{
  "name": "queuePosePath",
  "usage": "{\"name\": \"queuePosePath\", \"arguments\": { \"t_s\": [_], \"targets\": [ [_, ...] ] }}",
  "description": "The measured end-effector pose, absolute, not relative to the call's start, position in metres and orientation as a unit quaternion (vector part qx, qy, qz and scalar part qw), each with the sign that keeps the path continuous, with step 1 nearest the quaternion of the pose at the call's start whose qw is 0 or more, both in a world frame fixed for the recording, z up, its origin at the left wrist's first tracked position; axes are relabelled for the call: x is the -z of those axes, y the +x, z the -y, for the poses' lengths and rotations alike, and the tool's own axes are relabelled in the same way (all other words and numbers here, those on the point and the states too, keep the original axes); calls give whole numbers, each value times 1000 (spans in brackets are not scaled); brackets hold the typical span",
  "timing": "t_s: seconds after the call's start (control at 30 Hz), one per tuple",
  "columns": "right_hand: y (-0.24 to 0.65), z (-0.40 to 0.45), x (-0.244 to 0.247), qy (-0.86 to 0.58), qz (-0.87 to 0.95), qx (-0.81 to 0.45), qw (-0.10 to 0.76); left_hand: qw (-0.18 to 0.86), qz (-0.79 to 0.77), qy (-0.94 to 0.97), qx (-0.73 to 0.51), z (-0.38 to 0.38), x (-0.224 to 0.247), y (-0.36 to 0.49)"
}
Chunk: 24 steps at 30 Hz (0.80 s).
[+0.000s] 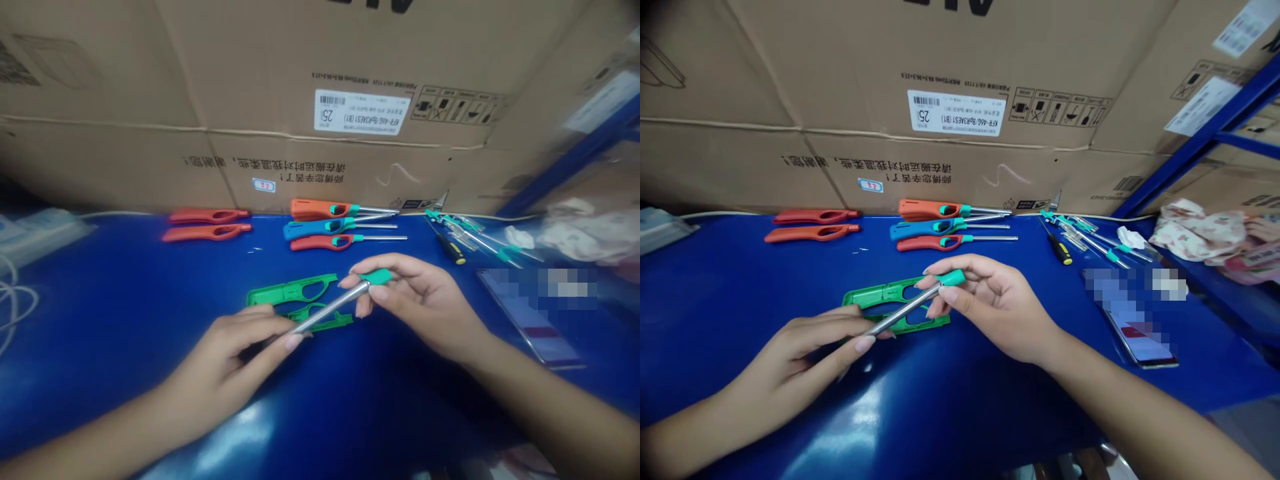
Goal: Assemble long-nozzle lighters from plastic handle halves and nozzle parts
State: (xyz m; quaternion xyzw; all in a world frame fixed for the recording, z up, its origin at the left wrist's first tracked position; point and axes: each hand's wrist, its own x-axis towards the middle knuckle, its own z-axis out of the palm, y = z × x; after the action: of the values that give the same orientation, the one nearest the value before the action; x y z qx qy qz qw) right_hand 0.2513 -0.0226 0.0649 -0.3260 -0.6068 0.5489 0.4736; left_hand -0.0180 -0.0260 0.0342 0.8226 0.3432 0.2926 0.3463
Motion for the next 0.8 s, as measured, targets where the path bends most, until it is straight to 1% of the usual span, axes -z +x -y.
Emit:
{"name": "queuePosePath", "arguments": {
  "t_s": [0.1, 0.17, 0.3, 0.4, 0.57, 0.7, 0.8],
  "targets": [
    [251, 25, -66, -330, 615, -539, 471, 464, -329, 783, -250, 32, -37, -17],
    [251, 26, -65, -320, 622, -539, 469, 525, -322, 756, -224, 34, -38, -17],
    [250, 27, -65, -291, 624, -546, 478, 589, -316, 715, -205, 35, -34, -15],
    [248, 29, -67, -272, 612, -577, 468, 629, -299, 692, -190, 34, -29, -12],
    [249, 32, -69, -253, 633, -591, 431, 638, -268, 697, -189, 35, -22, -8],
    [252, 35, -74, -225, 684, -557, 415, 622, -272, 711, -185, 34, -19, -8],
    [251, 40, -76, -215, 748, -496, 385, 605, -274, 725, -182, 32, -19, -7]
  ]
}}
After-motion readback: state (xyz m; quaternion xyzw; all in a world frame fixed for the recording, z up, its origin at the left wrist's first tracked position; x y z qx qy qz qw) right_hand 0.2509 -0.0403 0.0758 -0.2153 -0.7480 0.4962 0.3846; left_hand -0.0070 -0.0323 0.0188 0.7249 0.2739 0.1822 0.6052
